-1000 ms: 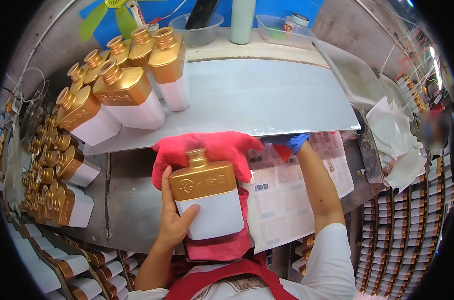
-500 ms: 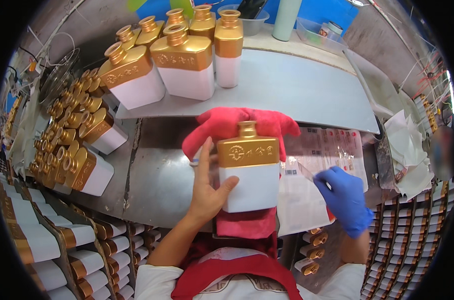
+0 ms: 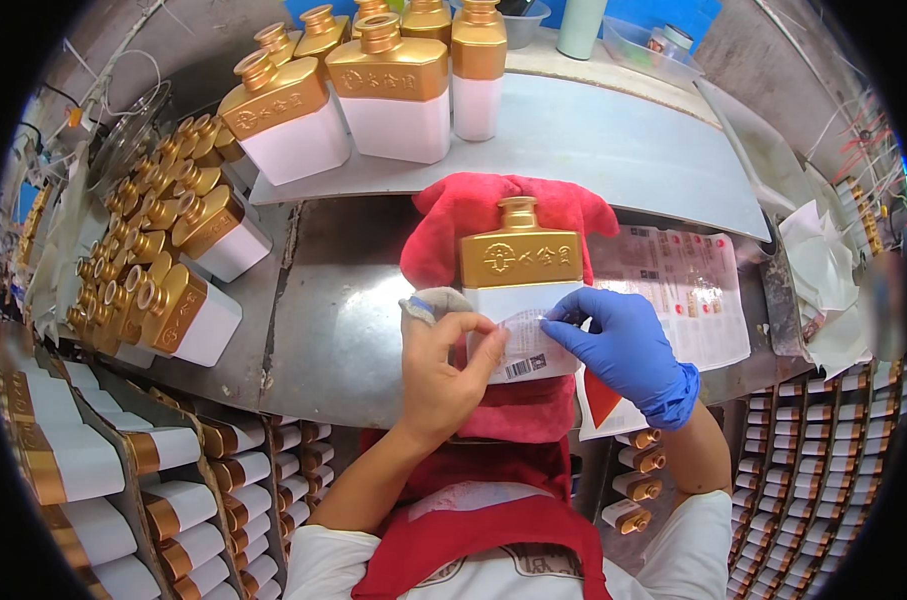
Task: The person applies labels to white bottles with gold tops. They hold the bottle in a red cloth, peel a label from a sheet, and carefully align and smooth it onto the bottle's surface. The person wipes the bottle with a red cloth and places the finished bottle on a nearby table.
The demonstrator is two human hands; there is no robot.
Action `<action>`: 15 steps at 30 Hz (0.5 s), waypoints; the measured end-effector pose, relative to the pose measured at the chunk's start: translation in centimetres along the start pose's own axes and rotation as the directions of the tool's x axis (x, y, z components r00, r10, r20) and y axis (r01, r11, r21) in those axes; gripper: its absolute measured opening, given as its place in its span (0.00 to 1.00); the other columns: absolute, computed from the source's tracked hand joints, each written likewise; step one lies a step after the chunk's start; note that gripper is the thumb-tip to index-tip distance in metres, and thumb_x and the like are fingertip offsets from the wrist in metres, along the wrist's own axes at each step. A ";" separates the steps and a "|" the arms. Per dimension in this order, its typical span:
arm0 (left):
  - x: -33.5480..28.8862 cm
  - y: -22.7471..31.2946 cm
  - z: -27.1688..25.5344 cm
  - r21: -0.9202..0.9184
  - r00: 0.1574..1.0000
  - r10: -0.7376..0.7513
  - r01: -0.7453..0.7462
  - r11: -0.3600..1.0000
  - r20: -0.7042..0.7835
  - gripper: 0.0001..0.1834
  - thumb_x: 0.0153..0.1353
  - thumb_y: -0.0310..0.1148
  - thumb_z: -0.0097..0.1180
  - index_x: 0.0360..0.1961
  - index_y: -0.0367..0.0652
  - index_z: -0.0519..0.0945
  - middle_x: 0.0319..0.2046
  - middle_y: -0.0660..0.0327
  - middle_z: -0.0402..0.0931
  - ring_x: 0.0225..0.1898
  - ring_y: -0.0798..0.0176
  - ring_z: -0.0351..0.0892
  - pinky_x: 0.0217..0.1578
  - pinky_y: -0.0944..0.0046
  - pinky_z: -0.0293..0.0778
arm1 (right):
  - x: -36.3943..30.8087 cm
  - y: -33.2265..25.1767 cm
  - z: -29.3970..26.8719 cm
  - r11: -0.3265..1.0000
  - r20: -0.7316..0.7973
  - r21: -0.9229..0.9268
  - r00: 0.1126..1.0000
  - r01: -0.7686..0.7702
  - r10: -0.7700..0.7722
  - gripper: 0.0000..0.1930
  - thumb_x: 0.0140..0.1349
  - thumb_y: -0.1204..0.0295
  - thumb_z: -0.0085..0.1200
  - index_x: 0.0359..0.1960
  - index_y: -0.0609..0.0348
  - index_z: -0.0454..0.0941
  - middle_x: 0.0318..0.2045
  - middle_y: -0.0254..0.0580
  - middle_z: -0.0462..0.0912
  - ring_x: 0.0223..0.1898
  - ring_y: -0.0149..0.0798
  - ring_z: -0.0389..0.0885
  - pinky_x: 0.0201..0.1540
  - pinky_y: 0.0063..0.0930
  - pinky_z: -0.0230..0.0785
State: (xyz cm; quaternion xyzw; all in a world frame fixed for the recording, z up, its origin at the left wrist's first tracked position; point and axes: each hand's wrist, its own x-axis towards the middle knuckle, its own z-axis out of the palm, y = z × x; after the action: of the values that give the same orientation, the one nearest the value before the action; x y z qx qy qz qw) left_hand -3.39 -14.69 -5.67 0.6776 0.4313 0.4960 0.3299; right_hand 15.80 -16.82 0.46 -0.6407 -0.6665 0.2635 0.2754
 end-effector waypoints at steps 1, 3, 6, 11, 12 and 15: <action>0.1 0.0 0.0 -0.003 1.000 0.003 -0.003 1.000 -0.019 0.07 0.48 0.24 0.67 0.27 0.40 0.80 0.36 0.58 0.71 0.42 0.61 0.68 0.44 0.65 0.64 | 0.0 0.1 0.0 1.000 -0.008 -0.002 1.000 -0.007 0.007 0.09 0.55 0.68 0.62 0.32 0.60 0.82 0.23 0.38 0.81 0.20 0.28 0.73 0.26 0.22 0.67; 0.4 0.0 0.3 -0.014 0.999 0.011 -0.011 1.000 -0.050 0.06 0.49 0.26 0.66 0.27 0.41 0.79 0.34 0.58 0.71 0.40 0.58 0.68 0.41 0.64 0.64 | -0.2 0.4 0.0 1.000 -0.029 -0.007 0.999 -0.028 0.028 0.09 0.55 0.67 0.62 0.31 0.60 0.82 0.23 0.38 0.81 0.20 0.29 0.74 0.27 0.23 0.68; 1.1 0.5 0.2 0.047 0.999 0.010 -0.008 0.999 -0.046 0.06 0.48 0.25 0.66 0.26 0.41 0.79 0.32 0.59 0.72 0.38 0.59 0.69 0.40 0.64 0.64 | -0.2 0.5 -0.2 0.996 -0.026 -0.046 0.997 -0.078 0.077 0.08 0.56 0.65 0.59 0.30 0.57 0.80 0.25 0.41 0.82 0.27 0.42 0.81 0.31 0.32 0.72; 1.4 0.1 0.1 0.103 1.000 0.005 -0.002 0.995 -0.025 0.08 0.49 0.26 0.66 0.31 0.40 0.80 0.35 0.60 0.72 0.39 0.62 0.70 0.41 0.65 0.67 | -0.3 0.8 0.2 0.997 -0.079 -0.051 0.995 -0.061 0.056 0.09 0.56 0.64 0.59 0.27 0.57 0.78 0.23 0.42 0.80 0.25 0.43 0.80 0.30 0.32 0.72; 1.3 -0.1 0.0 0.112 1.000 -0.026 0.027 0.993 -0.005 0.10 0.49 0.26 0.66 0.33 0.39 0.80 0.36 0.60 0.72 0.41 0.64 0.71 0.43 0.66 0.67 | -0.2 0.9 0.3 0.997 -0.086 -0.051 0.995 -0.054 0.049 0.10 0.56 0.64 0.60 0.27 0.57 0.78 0.23 0.42 0.80 0.24 0.43 0.80 0.30 0.32 0.72; 0.9 -1.5 0.5 -0.180 0.988 -0.152 0.150 0.972 0.001 0.24 0.49 0.25 0.66 0.49 0.38 0.73 0.44 0.58 0.70 0.45 0.64 0.70 0.48 0.63 0.69 | -0.2 0.9 0.3 0.998 -0.095 -0.037 0.994 -0.056 0.053 0.10 0.56 0.64 0.60 0.27 0.57 0.77 0.22 0.42 0.80 0.24 0.42 0.79 0.29 0.31 0.72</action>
State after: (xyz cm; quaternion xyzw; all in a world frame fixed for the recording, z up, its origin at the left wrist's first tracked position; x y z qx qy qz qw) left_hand -3.16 -13.21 -6.79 0.6073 0.4371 0.5105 0.4237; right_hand 16.22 -16.96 -0.44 -0.6756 -0.6402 0.2274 0.2864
